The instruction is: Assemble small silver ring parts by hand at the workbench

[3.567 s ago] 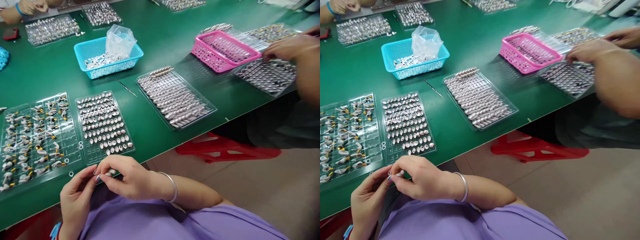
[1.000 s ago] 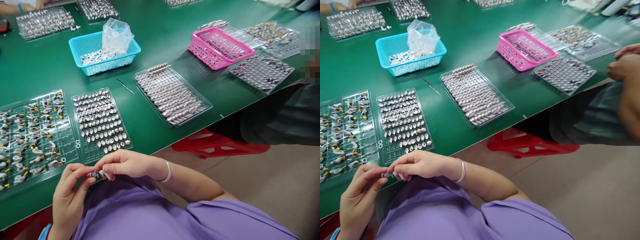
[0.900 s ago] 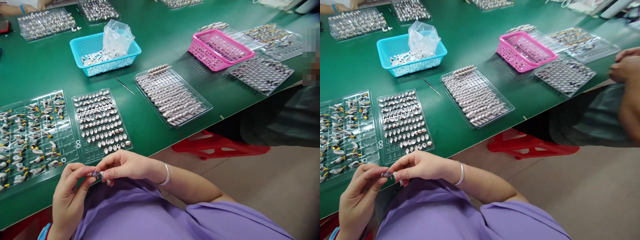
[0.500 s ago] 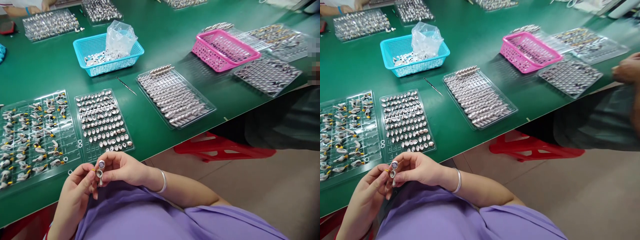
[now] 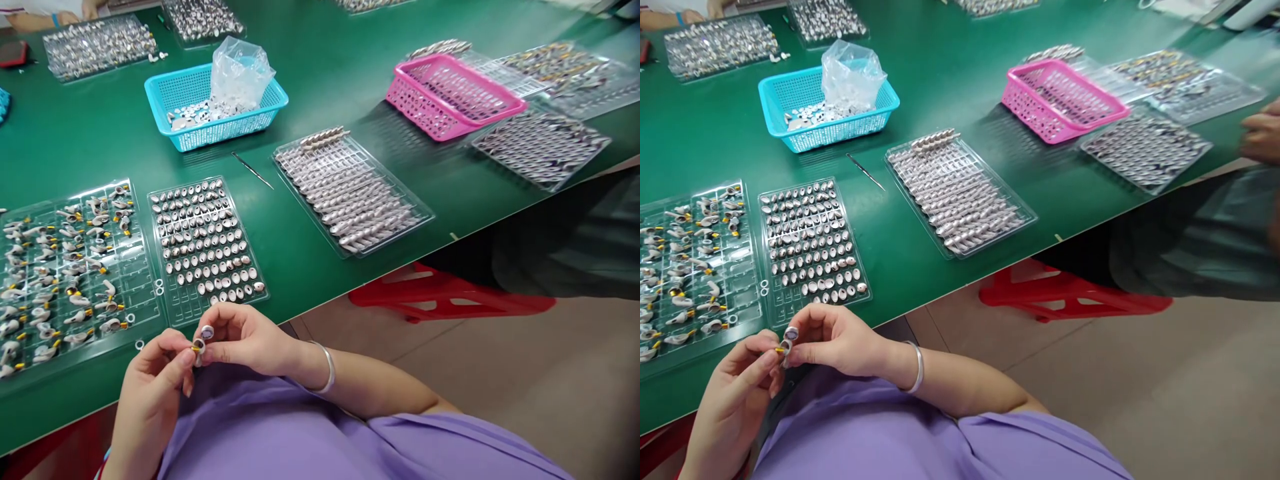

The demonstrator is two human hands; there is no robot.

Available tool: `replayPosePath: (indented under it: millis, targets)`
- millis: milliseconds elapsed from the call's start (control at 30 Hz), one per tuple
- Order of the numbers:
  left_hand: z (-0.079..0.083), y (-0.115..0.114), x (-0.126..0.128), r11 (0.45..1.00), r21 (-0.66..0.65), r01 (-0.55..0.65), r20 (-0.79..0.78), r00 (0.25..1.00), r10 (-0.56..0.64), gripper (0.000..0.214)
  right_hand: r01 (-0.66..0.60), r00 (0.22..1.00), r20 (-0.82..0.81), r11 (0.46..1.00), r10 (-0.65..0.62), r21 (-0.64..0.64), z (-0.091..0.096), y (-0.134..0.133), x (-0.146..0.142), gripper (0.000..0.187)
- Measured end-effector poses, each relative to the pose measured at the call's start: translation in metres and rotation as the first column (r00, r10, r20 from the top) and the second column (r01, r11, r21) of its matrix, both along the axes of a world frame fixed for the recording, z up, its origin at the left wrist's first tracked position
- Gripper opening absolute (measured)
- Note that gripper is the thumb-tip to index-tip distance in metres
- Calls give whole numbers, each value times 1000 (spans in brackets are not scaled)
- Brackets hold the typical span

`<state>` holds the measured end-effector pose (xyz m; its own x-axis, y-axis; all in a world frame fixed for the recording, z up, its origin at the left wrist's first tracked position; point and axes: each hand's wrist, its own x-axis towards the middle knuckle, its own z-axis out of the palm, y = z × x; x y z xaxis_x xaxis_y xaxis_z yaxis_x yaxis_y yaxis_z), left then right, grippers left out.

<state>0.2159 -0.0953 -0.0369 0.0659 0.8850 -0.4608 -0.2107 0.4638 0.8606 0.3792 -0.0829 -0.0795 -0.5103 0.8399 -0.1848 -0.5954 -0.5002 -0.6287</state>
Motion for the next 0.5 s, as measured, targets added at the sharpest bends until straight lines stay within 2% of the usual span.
replayPosePath:
  millis: [167, 500]
  targets:
    - [2, -1, 3, 1000, -22, 4, -3, 1000, -4, 17, 9, 1000, 25, 1000, -9, 2, 4, 0, 2, 33]
    - [4, -3, 13, 996, -64, -59, -8, 998, 59, 25, 9, 1000, 22, 1000, -9, 1, 2, -1, 3, 32]
